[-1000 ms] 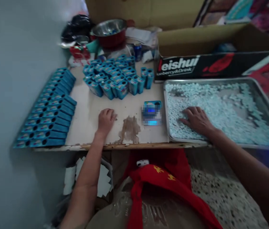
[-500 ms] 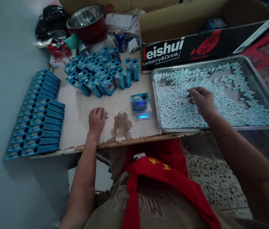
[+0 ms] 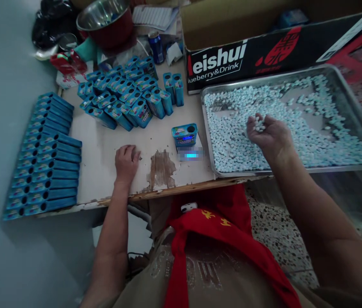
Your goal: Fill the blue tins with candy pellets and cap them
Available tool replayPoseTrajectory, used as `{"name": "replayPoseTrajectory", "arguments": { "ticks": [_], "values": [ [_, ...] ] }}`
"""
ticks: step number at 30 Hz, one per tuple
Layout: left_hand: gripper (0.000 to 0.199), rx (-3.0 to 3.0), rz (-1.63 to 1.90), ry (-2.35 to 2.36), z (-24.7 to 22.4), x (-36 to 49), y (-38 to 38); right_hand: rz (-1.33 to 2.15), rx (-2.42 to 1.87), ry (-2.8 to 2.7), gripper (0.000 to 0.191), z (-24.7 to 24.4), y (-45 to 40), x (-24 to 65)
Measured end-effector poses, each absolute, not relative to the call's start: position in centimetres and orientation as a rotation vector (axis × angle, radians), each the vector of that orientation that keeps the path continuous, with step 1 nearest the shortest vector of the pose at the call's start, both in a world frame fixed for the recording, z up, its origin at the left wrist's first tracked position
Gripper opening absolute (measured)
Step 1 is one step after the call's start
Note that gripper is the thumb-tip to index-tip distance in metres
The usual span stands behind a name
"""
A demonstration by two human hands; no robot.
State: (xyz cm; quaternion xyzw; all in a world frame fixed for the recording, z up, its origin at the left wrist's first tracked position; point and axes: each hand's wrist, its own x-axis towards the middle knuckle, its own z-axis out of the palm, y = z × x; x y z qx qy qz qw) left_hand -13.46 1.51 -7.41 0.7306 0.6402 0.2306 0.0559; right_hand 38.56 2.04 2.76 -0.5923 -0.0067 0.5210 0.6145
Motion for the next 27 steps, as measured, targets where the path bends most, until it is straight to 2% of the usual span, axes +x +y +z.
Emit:
{"name": "replayPoseTrajectory", "arguments": {
  "ticks": [6, 12, 14, 17, 18, 23, 27],
  "values": [
    [0.029, 2.201, 0.775, 1.919, -7.6, -13.9, 1.1, 1.360, -1.359, -0.108, 0.048, 4.2, 0.3, 37.8],
    [0.036, 2.291, 1.052, 1.690, -5.8, -11.0, 0.9, 1.526, -1.361, -0.154, 0.056, 5.4, 0.9, 35.4],
    [0.047, 2.238, 1.162, 1.558, -5.3, -7.8, 1.2, 1.533, -1.251, -0.186, 0.056, 5.9, 1.9, 33.9],
    [0.081, 2.070, 1.236, 1.398, -5.1, -2.0, 2.2, 1.518, -1.098, -0.277, 0.050, 6.2, 3.4, 31.4],
    [0.085, 2.006, 1.218, 1.358, -5.1, -0.1, 2.7, 1.511, -1.055, -0.320, 0.048, 6.3, 3.9, 30.6],
    [0.047, 1.893, 1.165, 1.222, -3.2, 6.4, 4.7, 1.438, -0.889, -0.399, 0.055, 6.5, 5.4, 28.2],
    [0.047, 2.084, 1.266, 1.150, 0.2, 9.6, 5.4, 1.249, -0.869, -0.549, 0.054, 7.3, 6.5, 28.2]
  ]
}}
